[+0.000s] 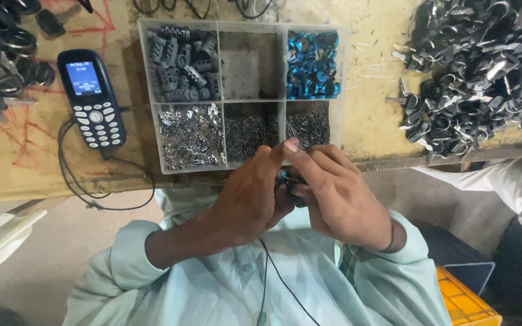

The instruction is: The person sits at a workbench assembling small lock components. They pick metal lock parts and blue plastic caps from piles, fit the pieces together by hand, and place the assembled parts into compartments of a plastic organizer box. They briefly press buttons on a mobile phone on the bench.

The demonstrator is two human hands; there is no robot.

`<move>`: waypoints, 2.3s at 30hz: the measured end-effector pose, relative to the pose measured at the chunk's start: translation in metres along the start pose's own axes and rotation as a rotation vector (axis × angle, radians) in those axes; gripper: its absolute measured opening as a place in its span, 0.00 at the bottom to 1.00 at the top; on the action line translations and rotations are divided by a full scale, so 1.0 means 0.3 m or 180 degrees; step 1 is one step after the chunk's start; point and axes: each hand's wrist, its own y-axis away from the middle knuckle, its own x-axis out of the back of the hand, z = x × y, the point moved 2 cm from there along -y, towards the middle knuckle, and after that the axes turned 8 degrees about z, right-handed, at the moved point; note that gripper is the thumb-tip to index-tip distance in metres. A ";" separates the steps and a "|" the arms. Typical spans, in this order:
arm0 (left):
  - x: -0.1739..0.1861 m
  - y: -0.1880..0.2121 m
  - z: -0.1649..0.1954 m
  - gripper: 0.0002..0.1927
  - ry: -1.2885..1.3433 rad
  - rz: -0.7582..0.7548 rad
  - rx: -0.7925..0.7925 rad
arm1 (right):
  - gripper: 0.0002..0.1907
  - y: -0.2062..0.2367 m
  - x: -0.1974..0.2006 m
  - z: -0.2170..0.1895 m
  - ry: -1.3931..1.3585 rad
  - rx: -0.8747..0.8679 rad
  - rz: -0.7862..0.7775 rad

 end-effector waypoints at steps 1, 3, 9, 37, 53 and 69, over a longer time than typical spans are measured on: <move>0.005 -0.001 0.008 0.45 -0.0015 0.0133 -0.0284 | 0.41 0.003 -0.003 0.002 -0.0036 0.0003 -0.0025; 0.020 -0.009 0.024 0.47 -0.0040 0.0387 -0.0859 | 0.42 0.010 -0.012 0.011 0.0057 -0.0014 -0.0042; 0.073 -0.013 0.047 0.43 0.0551 -0.0170 -0.0449 | 0.40 0.053 0.056 0.058 -0.0414 -0.1035 0.0464; 0.312 0.064 -0.021 0.07 -0.1207 0.1055 0.0652 | 0.09 -0.142 -0.154 0.116 0.1079 0.0031 -0.0503; 0.231 0.050 -0.043 0.07 0.0469 0.1358 0.0793 | 0.05 -0.071 -0.136 0.175 -0.2351 -0.2098 0.0080; 0.143 0.011 -0.015 0.09 0.0830 0.1574 0.0053 | 0.10 -0.048 -0.167 0.124 -0.3372 -0.2192 0.0040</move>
